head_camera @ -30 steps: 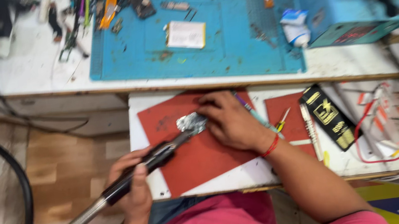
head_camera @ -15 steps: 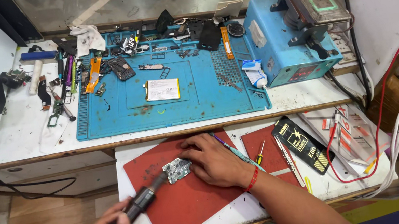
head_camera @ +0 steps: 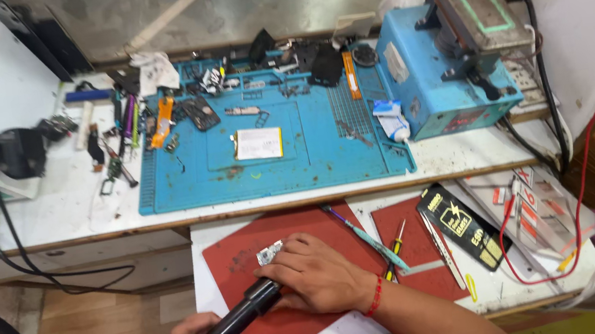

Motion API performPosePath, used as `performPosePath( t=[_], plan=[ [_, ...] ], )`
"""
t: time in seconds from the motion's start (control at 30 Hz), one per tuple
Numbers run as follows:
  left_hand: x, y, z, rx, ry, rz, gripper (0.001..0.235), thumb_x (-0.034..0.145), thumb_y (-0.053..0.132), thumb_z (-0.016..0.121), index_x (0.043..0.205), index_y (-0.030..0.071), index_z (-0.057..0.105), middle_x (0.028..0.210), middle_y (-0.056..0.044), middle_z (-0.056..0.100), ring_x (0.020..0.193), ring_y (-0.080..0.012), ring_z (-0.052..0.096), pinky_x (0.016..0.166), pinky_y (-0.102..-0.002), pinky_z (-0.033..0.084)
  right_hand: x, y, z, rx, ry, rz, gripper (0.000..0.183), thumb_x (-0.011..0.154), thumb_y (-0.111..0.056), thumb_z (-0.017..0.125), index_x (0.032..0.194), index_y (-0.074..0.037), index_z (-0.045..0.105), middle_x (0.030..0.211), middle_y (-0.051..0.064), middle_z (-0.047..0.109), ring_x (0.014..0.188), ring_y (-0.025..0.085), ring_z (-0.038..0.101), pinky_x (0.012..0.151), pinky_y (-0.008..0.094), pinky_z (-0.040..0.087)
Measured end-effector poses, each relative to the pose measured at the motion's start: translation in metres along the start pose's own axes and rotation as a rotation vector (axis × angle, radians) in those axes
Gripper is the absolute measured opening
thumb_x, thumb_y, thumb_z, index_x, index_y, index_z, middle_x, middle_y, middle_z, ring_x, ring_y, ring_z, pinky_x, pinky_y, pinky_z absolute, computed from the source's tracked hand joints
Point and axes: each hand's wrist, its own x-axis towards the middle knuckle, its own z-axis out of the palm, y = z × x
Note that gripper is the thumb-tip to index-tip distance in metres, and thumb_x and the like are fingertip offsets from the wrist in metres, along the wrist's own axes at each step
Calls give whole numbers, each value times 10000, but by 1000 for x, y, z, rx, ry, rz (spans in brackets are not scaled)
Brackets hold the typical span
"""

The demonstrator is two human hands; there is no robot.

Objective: The person uses a hot air gun to heat a small circuit board on a red mat, then scrapes the surface with a metal tool. The person repeatedly scrapes and repositions the board while working at a cluttered electronics repair bench.

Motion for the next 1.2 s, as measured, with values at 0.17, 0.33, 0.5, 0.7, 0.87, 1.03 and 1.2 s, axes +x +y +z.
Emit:
performPosePath(
  t=[0.17,0.33,0.5,0.7,0.87,1.03,1.2],
  plan=[
    [2,11,2,-115,274,-402,408,917,152,608,1237,-101,600,1133,-321,678,994,-436,712,891,-612,588,3,7,-19,4,133,13,595,785,-281,856,1293,-73,626,1162,126,614,1110,322,580,1035,496,460],
    [43,51,11,-434,458,-266,348,1058,296,524,1287,50,613,1194,-158,694,1145,-316,653,1043,-499,474,0,10,-19,-41,318,97,689,810,-206,877,1380,-24,536,1350,166,543,1233,387,526,1068,484,463],
    [145,97,8,-494,561,90,326,1095,302,545,1263,37,633,1165,-152,706,1125,-262,681,1092,-452,512,-14,29,-16,-61,319,138,695,766,-178,873,1364,-23,554,1257,172,563,1151,369,540,994,479,460],
    [246,111,-21,-642,603,261,384,1004,302,677,1244,11,601,1137,-140,684,1099,-236,673,1111,-402,536,-11,28,-7,-3,270,141,612,778,-157,853,1315,-15,597,1217,174,586,1099,362,576,951,446,501],
    [295,87,-54,-661,667,253,424,925,304,716,1211,10,610,1053,-157,668,1014,-236,670,1016,-393,576,-4,19,-21,16,228,174,405,781,-101,848,1155,-39,704,1049,140,660,945,321,634,816,405,532],
    [305,67,-85,-655,677,205,416,924,322,715,1149,-13,610,905,-158,662,832,-238,684,833,-412,640,-25,23,-54,-194,421,311,266,908,-79,838,1137,-67,702,1018,130,689,906,296,686,795,378,560],
    [269,51,-118,-731,414,75,349,955,329,694,1155,64,587,951,-97,647,843,-208,621,801,-338,550,-109,5,-65,-225,513,672,112,1060,0,811,1120,-13,717,960,116,665,776,212,658,710,307,517]
  ],
)
